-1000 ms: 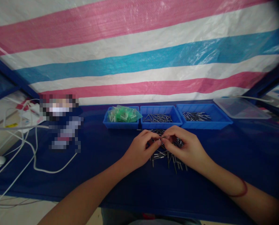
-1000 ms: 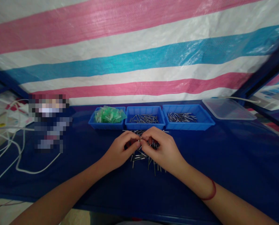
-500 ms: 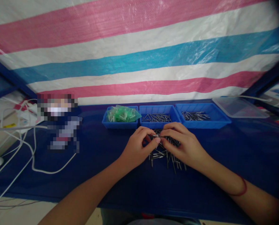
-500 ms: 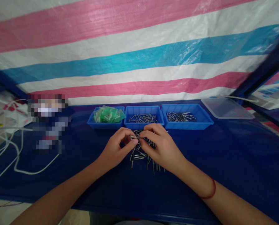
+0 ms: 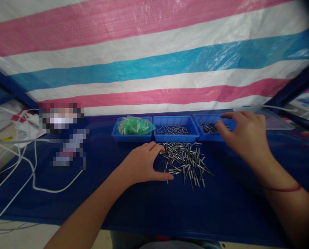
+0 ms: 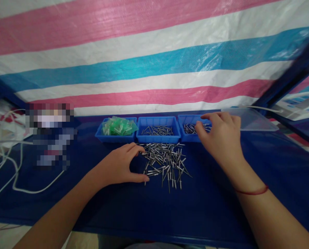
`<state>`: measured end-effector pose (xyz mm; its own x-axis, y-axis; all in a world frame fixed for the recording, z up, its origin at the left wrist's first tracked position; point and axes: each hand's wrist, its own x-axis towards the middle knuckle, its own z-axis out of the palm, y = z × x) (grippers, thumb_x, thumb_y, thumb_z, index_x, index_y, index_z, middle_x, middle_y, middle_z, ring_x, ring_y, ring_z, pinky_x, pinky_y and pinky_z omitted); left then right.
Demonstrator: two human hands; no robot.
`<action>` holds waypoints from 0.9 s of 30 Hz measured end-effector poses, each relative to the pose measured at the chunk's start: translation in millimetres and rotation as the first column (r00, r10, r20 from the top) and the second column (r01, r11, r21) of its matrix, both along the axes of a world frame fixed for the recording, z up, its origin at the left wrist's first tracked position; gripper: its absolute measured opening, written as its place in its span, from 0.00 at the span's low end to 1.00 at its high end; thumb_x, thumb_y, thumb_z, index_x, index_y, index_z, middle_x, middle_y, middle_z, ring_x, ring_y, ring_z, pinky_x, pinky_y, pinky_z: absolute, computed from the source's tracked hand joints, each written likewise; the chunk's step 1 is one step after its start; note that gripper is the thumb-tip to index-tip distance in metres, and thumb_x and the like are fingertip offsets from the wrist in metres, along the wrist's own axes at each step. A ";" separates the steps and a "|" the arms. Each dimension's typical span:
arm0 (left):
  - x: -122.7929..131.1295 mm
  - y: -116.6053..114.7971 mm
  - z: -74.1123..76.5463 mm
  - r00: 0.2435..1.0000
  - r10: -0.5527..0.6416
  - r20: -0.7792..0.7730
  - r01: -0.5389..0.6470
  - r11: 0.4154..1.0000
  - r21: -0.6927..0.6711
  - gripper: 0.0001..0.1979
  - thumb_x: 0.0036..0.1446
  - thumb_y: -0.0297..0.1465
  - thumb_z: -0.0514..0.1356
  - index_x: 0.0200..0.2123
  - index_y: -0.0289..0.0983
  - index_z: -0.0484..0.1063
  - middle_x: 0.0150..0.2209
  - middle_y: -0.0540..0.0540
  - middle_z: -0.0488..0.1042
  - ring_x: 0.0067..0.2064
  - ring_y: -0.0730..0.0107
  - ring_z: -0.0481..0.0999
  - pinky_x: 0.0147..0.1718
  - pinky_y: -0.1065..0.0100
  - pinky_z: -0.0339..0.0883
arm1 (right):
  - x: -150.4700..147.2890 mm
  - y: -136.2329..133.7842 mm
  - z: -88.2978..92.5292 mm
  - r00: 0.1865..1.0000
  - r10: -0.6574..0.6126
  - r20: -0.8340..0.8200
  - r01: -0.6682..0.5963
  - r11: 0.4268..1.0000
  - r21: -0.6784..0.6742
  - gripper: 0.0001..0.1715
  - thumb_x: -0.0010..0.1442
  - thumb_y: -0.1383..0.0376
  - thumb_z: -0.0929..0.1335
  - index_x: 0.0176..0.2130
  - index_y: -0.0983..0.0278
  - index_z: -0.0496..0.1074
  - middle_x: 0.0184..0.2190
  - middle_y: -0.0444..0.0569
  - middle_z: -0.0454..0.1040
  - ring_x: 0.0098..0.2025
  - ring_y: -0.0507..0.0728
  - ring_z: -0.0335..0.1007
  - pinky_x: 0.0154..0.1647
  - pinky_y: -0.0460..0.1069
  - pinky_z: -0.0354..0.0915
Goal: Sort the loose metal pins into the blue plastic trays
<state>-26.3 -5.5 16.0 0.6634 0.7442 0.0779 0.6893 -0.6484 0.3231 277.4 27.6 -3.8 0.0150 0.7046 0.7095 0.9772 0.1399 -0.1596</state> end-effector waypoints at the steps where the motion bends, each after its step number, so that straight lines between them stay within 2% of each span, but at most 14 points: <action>1: 0.2 -1.6 1.2 0.999 0.012 -0.032 -0.012 1.000 -0.008 0.36 0.42 0.56 0.62 0.47 0.37 0.65 0.45 0.42 0.72 0.43 0.56 0.73 0.40 0.61 0.66 | -3.7 -0.8 -0.5 1.000 0.017 -0.002 -0.017 1.000 0.017 0.12 0.57 0.62 0.66 0.37 0.68 0.73 0.33 0.62 0.74 0.42 0.68 0.68 0.44 0.60 0.57; 3: 2.8 -5.3 2.3 0.994 0.022 -0.105 -0.025 0.999 -0.023 0.36 0.39 0.59 0.61 0.42 0.37 0.66 0.41 0.43 0.73 0.39 0.55 0.74 0.37 0.61 0.66 | -15.6 -5.2 0.0 0.996 0.090 -0.010 -0.090 0.995 0.037 0.12 0.57 0.62 0.66 0.38 0.66 0.73 0.34 0.59 0.74 0.41 0.66 0.68 0.44 0.60 0.58; 6: 9.2 -10.2 0.2 0.978 0.004 -0.209 -0.008 1.000 -0.018 0.31 0.42 0.60 0.59 0.35 0.37 0.67 0.34 0.44 0.74 0.35 0.56 0.75 0.34 0.61 0.66 | -38.9 -17.0 1.7 0.971 0.238 -0.030 -0.237 0.971 0.020 0.09 0.58 0.62 0.66 0.37 0.64 0.73 0.36 0.55 0.73 0.41 0.63 0.68 0.45 0.60 0.59; 9: 13.2 -12.1 -3.9 0.969 -0.010 -0.247 0.006 1.000 -0.019 0.25 0.49 0.54 0.59 0.33 0.37 0.68 0.32 0.44 0.73 0.34 0.58 0.75 0.32 0.63 0.66 | -59.9 -29.3 1.4 0.916 0.396 -0.061 -0.398 0.917 -0.035 0.07 0.57 0.64 0.66 0.37 0.62 0.73 0.37 0.53 0.72 0.43 0.63 0.66 0.45 0.60 0.61; 13: 12.0 -10.1 -6.6 0.981 -0.018 -0.193 0.012 0.999 -0.031 0.16 0.56 0.45 0.58 0.33 0.37 0.68 0.32 0.45 0.73 0.33 0.61 0.75 0.31 0.66 0.65 | -73.9 -37.1 -3.2 0.837 0.538 -0.097 -0.546 0.831 -0.102 0.07 0.57 0.66 0.66 0.37 0.61 0.73 0.38 0.53 0.72 0.42 0.62 0.66 0.45 0.59 0.63; 16: 10.8 -7.6 -6.2 0.982 -0.018 -0.187 0.011 0.999 -0.038 0.12 0.59 0.40 0.56 0.32 0.37 0.68 0.31 0.46 0.73 0.32 0.63 0.74 0.30 0.67 0.65 | -75.5 -36.9 -7.1 0.805 0.585 -0.098 -0.593 0.791 -0.150 0.06 0.58 0.67 0.66 0.36 0.62 0.73 0.38 0.53 0.72 0.42 0.60 0.66 0.45 0.58 0.64; 22: 11.6 -3.4 -5.6 0.973 0.008 -0.229 -0.009 1.000 -0.001 0.10 0.61 0.35 0.52 0.34 0.36 0.67 0.32 0.45 0.72 0.32 0.64 0.74 0.31 0.66 0.67 | -77.4 -36.6 -9.6 0.771 0.628 -0.106 -0.635 0.744 -0.208 0.06 0.59 0.67 0.65 0.34 0.63 0.73 0.36 0.52 0.74 0.41 0.59 0.66 0.45 0.57 0.64; 27: 11.5 -1.7 -6.1 0.973 0.029 -0.229 -0.026 0.999 0.019 0.09 0.62 0.33 0.51 0.34 0.35 0.68 0.33 0.45 0.72 0.34 0.64 0.74 0.34 0.66 0.68 | -81.1 -38.6 -10.4 0.760 0.641 -0.106 -0.645 0.725 -0.241 0.07 0.60 0.67 0.65 0.33 0.63 0.73 0.36 0.53 0.73 0.41 0.59 0.66 0.43 0.57 0.64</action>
